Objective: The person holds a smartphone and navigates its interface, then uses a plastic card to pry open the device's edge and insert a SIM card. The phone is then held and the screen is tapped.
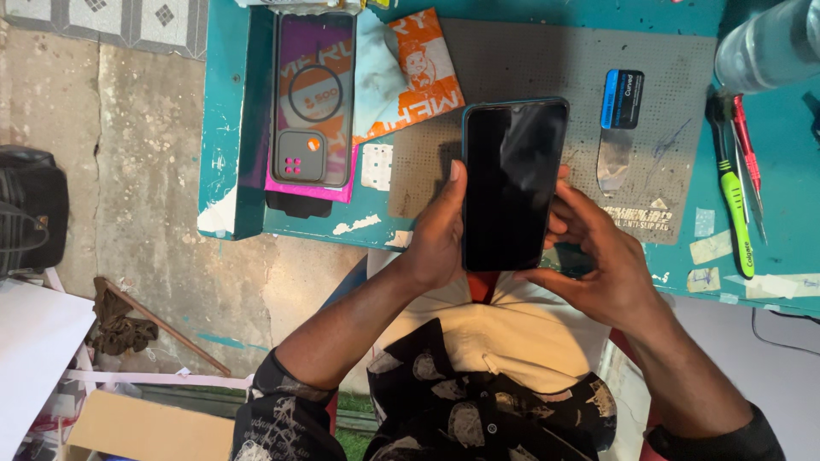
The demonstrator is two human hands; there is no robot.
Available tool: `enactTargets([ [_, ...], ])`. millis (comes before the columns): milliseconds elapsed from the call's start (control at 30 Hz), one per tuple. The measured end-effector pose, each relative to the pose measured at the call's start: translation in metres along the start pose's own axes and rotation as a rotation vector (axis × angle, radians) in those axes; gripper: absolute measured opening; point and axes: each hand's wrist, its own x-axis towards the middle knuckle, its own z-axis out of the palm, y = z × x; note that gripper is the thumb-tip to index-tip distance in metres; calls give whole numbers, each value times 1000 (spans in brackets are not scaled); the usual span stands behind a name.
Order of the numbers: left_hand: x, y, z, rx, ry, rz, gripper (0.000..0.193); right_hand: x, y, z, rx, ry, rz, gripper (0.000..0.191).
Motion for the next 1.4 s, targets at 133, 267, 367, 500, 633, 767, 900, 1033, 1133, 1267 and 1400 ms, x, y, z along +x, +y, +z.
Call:
enactTargets([
  [133, 1, 1, 1, -51, 32, -4, 87, 0, -3, 0, -16, 4, 24, 110],
  [267, -1, 1, -1, -77, 32, -42, 88, 0, -4, 0, -33, 7, 29, 112],
  [367, -2, -1, -3, -74, 44, -59, 88, -1, -3, -1, -52, 3, 25, 112],
  [500, -2, -2, -4, -68, 50, -71, 88, -2, -1, 0, 3, 2, 12, 111],
  [633, 0, 0, -4, -62, 73, -77, 88, 0, 0, 0, 100, 7, -48, 110],
  [767, 0, -1, -4, -115, 66, -65, 87, -1, -2, -1, 115, 47, -144, 110],
  [900, -1, -3, -6, -139, 106, -77, 85, 0, -2, -2, 96, 107, -150, 103],
  [1033, -1, -5, -7, -184, 113, -78, 83, -1, 1, -3, -56, 145, -192, 86],
  [1133, -1, -6, -6, -174, 139, -87, 82, -3, 1, -1, -232, 186, -277, 75],
  [1267, 0, -6, -6, -184, 60, -52, 84, -5, -2, 1, -433, 147, -359, 62],
  [1400, -1, -7, -7, -156, 59, -51, 86, -2, -8, 3, -499, 120, -406, 56],
])
